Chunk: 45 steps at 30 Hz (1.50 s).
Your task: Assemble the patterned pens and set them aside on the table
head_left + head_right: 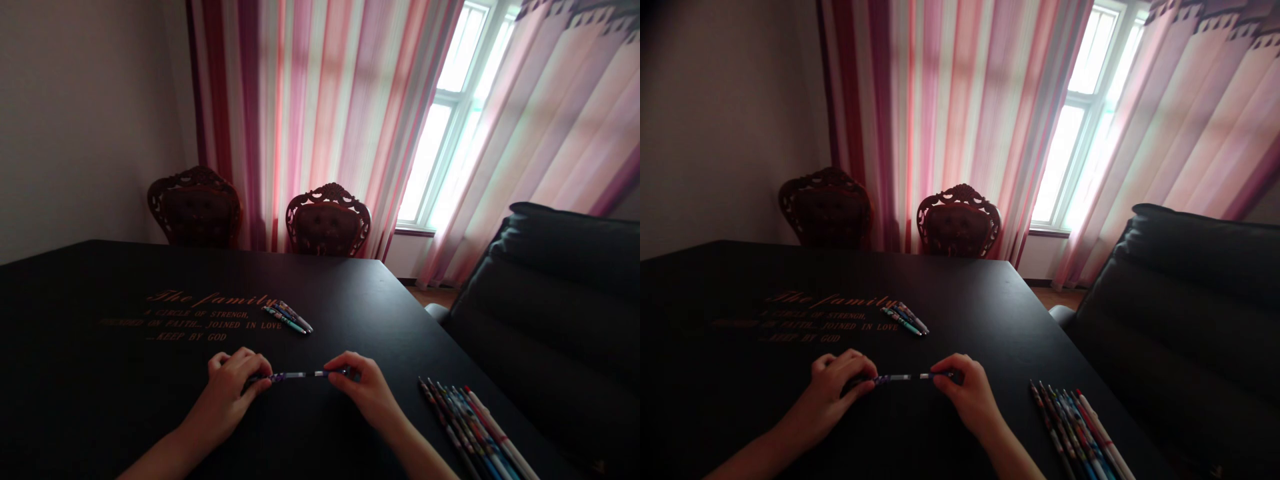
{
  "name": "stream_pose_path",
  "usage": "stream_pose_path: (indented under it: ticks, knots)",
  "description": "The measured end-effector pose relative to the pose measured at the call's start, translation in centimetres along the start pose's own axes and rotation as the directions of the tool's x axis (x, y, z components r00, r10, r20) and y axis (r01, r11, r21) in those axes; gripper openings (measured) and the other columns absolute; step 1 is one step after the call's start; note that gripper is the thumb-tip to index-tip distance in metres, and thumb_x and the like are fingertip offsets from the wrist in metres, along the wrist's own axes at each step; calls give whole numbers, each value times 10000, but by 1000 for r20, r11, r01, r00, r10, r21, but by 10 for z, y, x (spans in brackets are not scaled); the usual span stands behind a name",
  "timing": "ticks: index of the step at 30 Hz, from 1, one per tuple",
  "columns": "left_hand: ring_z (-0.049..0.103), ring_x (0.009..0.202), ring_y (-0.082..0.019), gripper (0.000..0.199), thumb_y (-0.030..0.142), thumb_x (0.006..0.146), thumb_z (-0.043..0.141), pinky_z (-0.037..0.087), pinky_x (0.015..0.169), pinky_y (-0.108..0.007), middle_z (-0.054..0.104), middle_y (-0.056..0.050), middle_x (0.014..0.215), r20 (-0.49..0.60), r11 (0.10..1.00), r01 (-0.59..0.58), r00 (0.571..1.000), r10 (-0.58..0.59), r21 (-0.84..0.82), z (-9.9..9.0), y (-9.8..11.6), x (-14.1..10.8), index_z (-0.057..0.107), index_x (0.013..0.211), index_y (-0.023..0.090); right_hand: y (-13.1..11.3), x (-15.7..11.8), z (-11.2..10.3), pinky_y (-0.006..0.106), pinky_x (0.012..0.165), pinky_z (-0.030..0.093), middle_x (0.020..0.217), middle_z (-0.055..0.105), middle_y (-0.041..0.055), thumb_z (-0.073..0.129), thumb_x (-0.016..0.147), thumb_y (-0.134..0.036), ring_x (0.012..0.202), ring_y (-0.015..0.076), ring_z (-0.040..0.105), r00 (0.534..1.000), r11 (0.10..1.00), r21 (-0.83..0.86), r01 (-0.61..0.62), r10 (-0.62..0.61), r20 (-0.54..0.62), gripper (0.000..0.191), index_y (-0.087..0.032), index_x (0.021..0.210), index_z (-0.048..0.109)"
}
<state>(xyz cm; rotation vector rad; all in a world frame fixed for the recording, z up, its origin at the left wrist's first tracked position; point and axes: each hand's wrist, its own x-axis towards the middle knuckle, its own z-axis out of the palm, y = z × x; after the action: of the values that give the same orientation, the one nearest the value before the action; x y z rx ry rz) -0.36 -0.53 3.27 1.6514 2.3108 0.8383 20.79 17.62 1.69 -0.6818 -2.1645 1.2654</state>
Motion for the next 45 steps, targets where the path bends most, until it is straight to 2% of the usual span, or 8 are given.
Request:
stream_pose_path:
  ticks: [9, 16, 21, 26, 29, 35, 40, 45]
  knots:
    - [580, 907, -175, 76, 349, 869, 621, 256, 920, -387, 672, 53, 934, 51, 998, -19, 998, 22, -58, 5, 17, -7, 642, 919, 296, -25, -13, 15, 284, 742, 423, 813, 688, -7, 780, 708, -156, 795, 178, 605, 999, 998, -32, 45, -46, -16, 165, -223, 854, 742]
    - [551, 861, -189, 130, 403, 882, 609, 314, 859, -348, 689, 44, 856, 38, 997, -44, 998, 47, -67, 9, 25, -14, 655, 894, 282, -31, -21, 25, 252, 707, 412, 783, 674, -11, 753, 768, -205, 753, 152, 611, 995, 988, -131, 81, -88, -46, 42, -218, 800, 728]
    - [571, 817, -170, 97, 372, 880, 619, 296, 872, -359, 701, 58, 863, 39, 994, -98, 994, 100, -50, 7, 27, -15, 660, 884, 284, -27, -21, 26, 256, 621, 370, 512, 520, -10, 453, 978, -398, 595, 133, 543, 994, 965, -239, 105, -99, 38, 520, -181, 534, 612]
    - [571, 811, -182, 142, 421, 871, 625, 297, 870, -370, 706, 50, 844, -3, 995, -83, 997, 83, -46, 8, 22, -14, 670, 879, 286, -30, -19, 20, 229, 603, 386, 721, 614, -17, 650, 854, -361, 658, 132, 553, 994, 987, -120, 104, -97, 59, 171, -196, 890, 678]
    - [564, 824, -198, 176, 457, 866, 621, 310, 861, -371, 711, 38, 844, -4, 994, -87, 996, 87, -58, 8, 20, -12, 680, 876, 291, -31, -18, 17, 237, 569, 361, 602, 567, -19, 573, 908, -371, 591, 126, 521, 993, 981, -174, 90, -75, 90, 280, -187, 716, 662]
    - [548, 840, -204, 149, 442, 854, 640, 323, 850, -364, 709, 41, 836, -10, 994, -45, 999, 44, -98, 7, 22, -11, 688, 874, 302, -30, -18, 17, 248, 654, 380, 748, 621, -3, 638, 876, -332, 714, 148, 558, 986, 968, -203, 149, -131, 98, 138, -206, 825, 661]
    - [545, 790, -183, 173, 453, 853, 643, 310, 872, -375, 706, 40, 834, 9, 993, -76, 997, 77, -89, 5, 24, -14, 684, 851, 285, -24, -18, 23, 274, 658, 338, 567, 505, -12, 370, 1009, -419, 610, 132, 494, 982, 933, -311, 183, -155, 110, 521, -191, 562, 512]
    - [518, 958, -238, 352, 572, 875, 551, 347, 868, -366, 720, 8, 932, 77, 985, 19, 997, -5, -173, 1, 20, -12, 663, 1093, 319, -18, -15, 16, 278, 643, 331, 603, 519, -3, 344, 1011, -438, 641, 145, 489, 971, 920, -317, 229, -237, 13, 499, -202, 602, 506]
